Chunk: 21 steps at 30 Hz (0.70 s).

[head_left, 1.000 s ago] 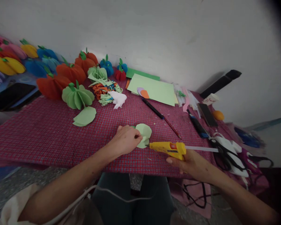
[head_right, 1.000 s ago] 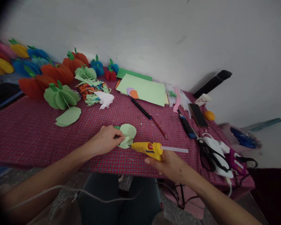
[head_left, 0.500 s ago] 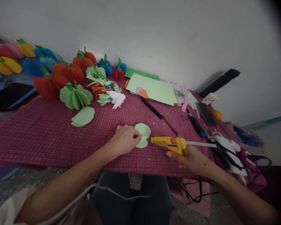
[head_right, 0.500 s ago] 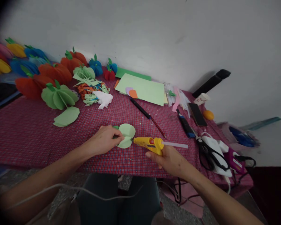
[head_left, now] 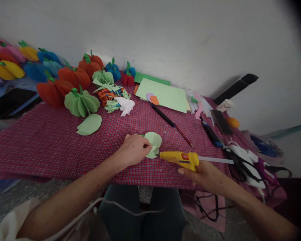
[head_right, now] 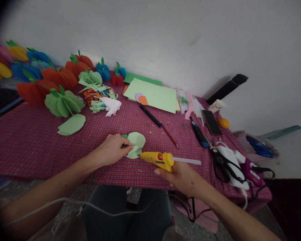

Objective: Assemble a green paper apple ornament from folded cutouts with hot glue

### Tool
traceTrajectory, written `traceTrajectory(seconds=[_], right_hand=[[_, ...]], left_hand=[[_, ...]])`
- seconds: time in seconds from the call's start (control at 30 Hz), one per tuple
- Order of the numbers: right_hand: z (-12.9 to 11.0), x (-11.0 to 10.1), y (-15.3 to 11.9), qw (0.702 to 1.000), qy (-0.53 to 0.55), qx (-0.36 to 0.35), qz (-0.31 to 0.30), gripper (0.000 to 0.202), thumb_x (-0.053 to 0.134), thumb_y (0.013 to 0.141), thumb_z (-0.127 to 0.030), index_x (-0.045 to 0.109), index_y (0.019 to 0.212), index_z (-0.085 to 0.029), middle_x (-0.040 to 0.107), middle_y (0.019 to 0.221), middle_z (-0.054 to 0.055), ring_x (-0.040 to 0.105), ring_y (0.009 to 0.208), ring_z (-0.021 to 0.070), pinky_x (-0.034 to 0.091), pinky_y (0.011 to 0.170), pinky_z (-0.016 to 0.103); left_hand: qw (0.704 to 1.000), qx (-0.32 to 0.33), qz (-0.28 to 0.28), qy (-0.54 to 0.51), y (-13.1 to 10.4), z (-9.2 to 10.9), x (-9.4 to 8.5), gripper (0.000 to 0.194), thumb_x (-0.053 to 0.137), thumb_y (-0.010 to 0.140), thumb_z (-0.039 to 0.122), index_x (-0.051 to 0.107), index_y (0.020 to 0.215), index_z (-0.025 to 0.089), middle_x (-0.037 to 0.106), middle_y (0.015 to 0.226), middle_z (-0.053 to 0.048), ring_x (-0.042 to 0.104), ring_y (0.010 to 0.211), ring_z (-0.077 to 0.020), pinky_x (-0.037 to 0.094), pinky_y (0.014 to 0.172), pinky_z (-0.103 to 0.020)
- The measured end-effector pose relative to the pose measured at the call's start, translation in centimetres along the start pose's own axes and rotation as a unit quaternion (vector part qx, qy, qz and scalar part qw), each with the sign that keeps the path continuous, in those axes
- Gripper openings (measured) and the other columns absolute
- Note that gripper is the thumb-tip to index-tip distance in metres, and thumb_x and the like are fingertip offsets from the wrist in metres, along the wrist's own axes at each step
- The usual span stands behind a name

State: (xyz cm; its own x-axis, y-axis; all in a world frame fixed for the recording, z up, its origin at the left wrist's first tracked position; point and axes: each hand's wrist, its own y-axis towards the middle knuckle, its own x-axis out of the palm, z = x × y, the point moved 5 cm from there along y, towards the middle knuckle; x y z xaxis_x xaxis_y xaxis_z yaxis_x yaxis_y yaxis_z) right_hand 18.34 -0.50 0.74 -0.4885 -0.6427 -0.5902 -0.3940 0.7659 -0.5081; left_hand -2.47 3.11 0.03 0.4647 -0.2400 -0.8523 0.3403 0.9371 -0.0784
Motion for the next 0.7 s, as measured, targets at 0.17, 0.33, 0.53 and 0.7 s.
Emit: traceTrajectory(seconds=[0.17, 0.33, 0.53, 0.7], right_hand=[[-0.7, 0.3, 0.2, 1.0, -0.017, -0.021, 0.004, 0.041, 0.047, 0.081, -0.048, 0.056, 0.107, -0.019, 0.06, 0.074, 0.002, 0.048, 0.05, 0.01, 0.041, 0.046, 0.022], [-0.9, 0.4, 0.2, 0.999, -0.011, -0.031, -0.006, 0.042, 0.048, 0.081, -0.047, 0.054, 0.112, -0.02, 0.061, 0.078, 0.002, 0.049, 0.053, 0.0103, 0.043, 0.049, 0.022], [-0.2, -0.4, 0.1, 1.0, -0.005, -0.004, 0.006, 0.043, 0.049, 0.08, -0.048, 0.054, 0.111, -0.018, 0.059, 0.07, 0.001, 0.048, 0.049, 0.0095, 0.041, 0.044, 0.021], [0.6, -0.9, 0.5, 0.999, -0.003, -0.008, 0.038, 0.043, 0.049, 0.079, -0.047, 0.053, 0.111, -0.018, 0.059, 0.071, 0.001, 0.048, 0.047, 0.0095, 0.041, 0.043, 0.021]], left_hand=[[1.0, 0.005, 0.003, 0.002, 0.0, 0.0, 0.0, 0.032, 0.042, 0.081, 0.033, 0.065, 0.064, 0.018, 0.062, 0.061, -0.002, 0.049, 0.055, -0.0121, 0.025, 0.057, -0.026], [1.0, 0.005, 0.001, -0.005, 0.1, -0.1, 0.1, 0.032, 0.042, 0.081, 0.033, 0.067, 0.067, 0.019, 0.063, 0.062, -0.002, 0.049, 0.055, -0.0122, 0.025, 0.057, -0.027], [1.0, 0.002, 0.0, -0.002, 0.0, 0.0, -0.1, 0.033, 0.042, 0.081, 0.033, 0.066, 0.064, 0.018, 0.064, 0.063, -0.002, 0.051, 0.058, -0.0134, 0.027, 0.058, -0.027], [1.0, 0.001, -0.002, -0.005, 0.0, -0.1, 0.0, 0.031, 0.043, 0.081, 0.034, 0.068, 0.071, 0.02, 0.065, 0.067, -0.003, 0.053, 0.059, -0.0142, 0.028, 0.059, -0.027]])
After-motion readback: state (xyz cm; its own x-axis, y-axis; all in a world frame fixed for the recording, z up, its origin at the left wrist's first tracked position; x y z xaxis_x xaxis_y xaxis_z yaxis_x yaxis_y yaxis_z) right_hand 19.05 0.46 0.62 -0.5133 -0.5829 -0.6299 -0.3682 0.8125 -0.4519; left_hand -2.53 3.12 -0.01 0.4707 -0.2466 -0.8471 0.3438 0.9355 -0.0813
